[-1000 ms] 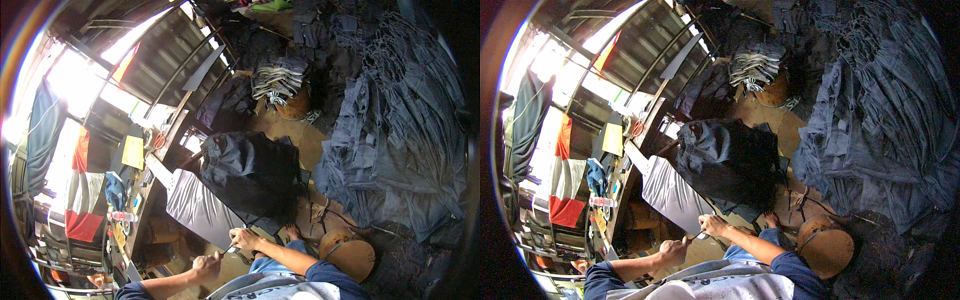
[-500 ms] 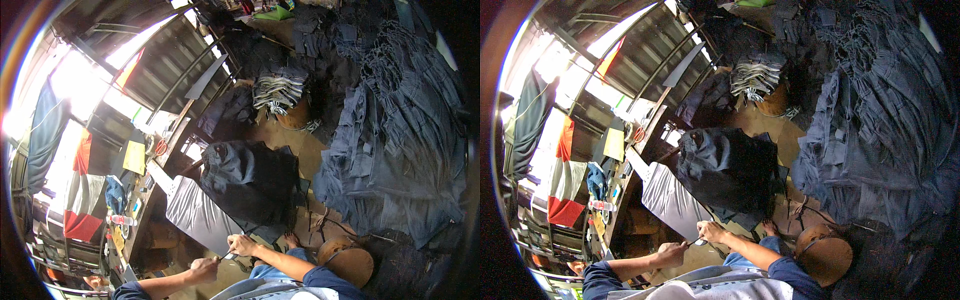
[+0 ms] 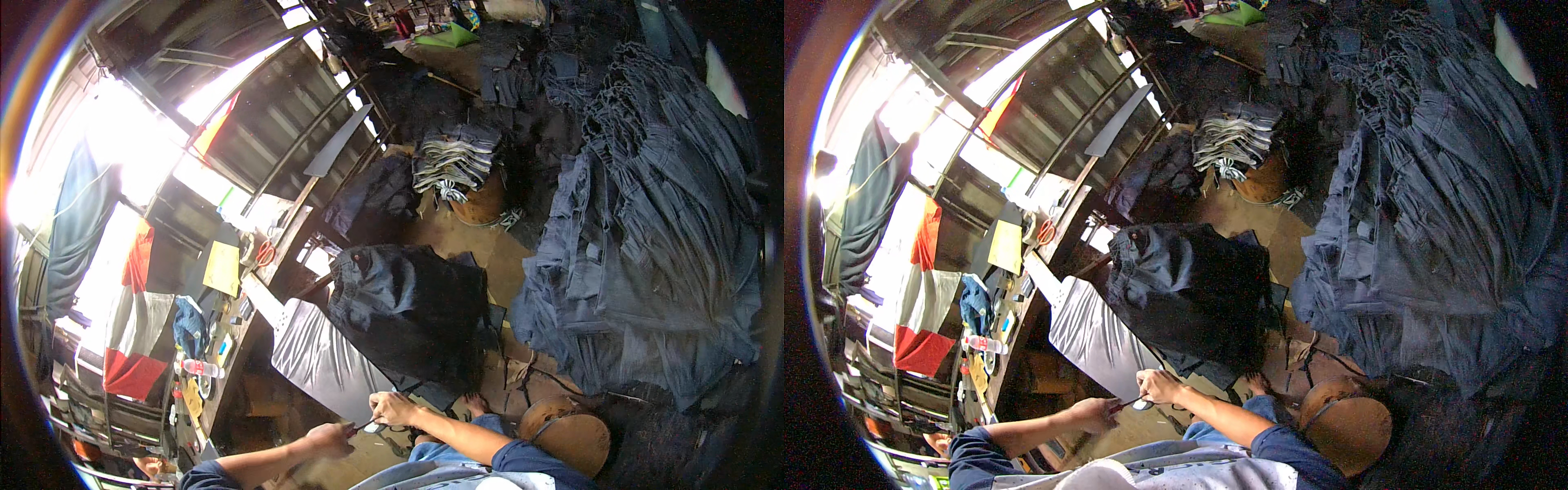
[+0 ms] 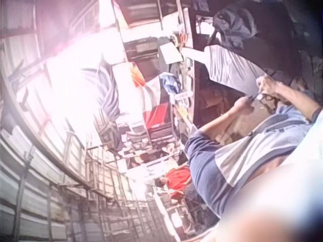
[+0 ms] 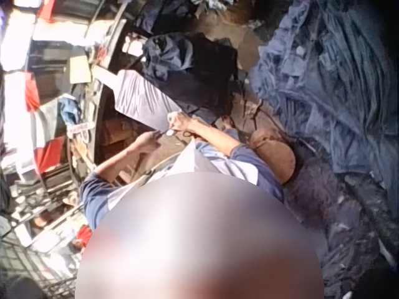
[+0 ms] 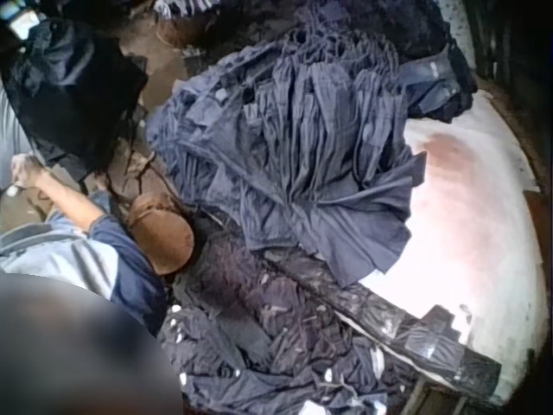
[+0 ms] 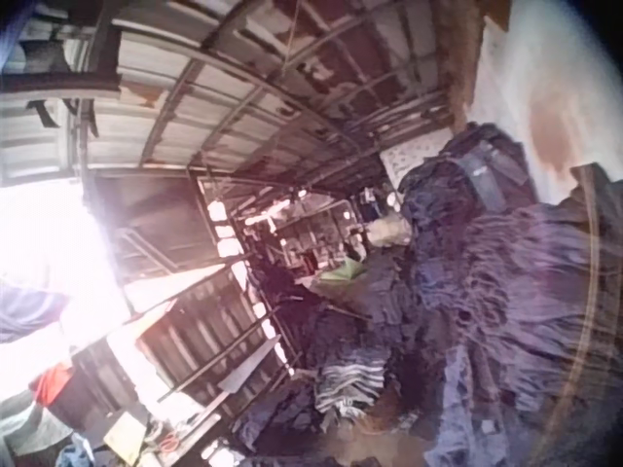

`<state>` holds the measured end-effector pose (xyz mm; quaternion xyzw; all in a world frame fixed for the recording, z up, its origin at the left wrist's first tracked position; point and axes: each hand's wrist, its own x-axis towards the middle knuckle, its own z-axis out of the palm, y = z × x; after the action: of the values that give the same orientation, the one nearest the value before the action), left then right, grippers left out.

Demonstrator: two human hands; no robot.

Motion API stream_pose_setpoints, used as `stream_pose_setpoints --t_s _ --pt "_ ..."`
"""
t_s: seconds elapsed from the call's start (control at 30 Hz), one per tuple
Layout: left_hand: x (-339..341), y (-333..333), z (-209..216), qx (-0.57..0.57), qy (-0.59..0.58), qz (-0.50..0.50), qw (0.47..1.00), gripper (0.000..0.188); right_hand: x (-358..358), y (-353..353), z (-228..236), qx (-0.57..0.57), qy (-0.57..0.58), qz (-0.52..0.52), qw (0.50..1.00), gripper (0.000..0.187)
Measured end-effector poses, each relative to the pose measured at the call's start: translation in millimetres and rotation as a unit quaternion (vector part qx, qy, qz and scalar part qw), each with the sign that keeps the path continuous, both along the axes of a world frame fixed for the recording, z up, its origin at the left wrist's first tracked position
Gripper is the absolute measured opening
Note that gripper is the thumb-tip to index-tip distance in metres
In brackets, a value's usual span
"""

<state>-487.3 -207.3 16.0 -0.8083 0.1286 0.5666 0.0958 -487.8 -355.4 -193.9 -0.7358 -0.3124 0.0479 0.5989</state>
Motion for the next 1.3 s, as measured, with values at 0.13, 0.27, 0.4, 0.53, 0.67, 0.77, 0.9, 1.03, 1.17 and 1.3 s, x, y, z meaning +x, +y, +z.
stream_pose_setpoints --t_s 0.13,0.27,0.4,0.53,0.67,0.77,0.9,1.03,1.17,1.3 --pt "7 0 3 -0.036 0.094 0.380 0.920 0.038 -1 0 -1 0.008 -0.011 -0.005 1.000 0.011" --pt "-17 2 -21 0.071 -0.099 -0.159 0.980 0.038 0 0 0 -0.006 -0.002 -0.002 1.000 0.009" --pt "-10 24 -33 -0.047 -0.109 -0.216 0.969 0.037 3 0 2 -0.003 0.027 0.021 0.999 0.008" --pt "0 32 -35 -0.041 0.060 0.265 0.961 0.028 4 0 2 0.003 -0.011 0.014 1.000 0.008" --pt "-14 22 -36 0.006 -0.097 -0.161 0.982 0.033 4 1 0 -0.016 -0.004 0.014 1.000 0.009" --pt "-16 21 -30 -0.079 -0.126 -0.184 0.972 0.037 7 3 -1 -0.019 0.013 0.031 0.999 0.009" --pt "-4 28 -21 -0.032 0.071 0.495 0.865 0.040 9 4 -1 -0.029 -0.002 0.034 0.999 0.009" --pt "-13 14 -24 0.006 -0.074 -0.152 0.986 0.036 8 5 -1 -0.060 0.011 0.026 0.998 0.007" --pt "-17 -9 -14 0.034 -0.083 -0.208 0.974 0.044 7 5 -1 -0.045 -0.020 0.021 0.999 0.008" --pt "5 -10 11 -0.065 0.056 0.239 0.967 0.047 7 4 -3 -0.018 -0.019 0.028 0.999 0.008"
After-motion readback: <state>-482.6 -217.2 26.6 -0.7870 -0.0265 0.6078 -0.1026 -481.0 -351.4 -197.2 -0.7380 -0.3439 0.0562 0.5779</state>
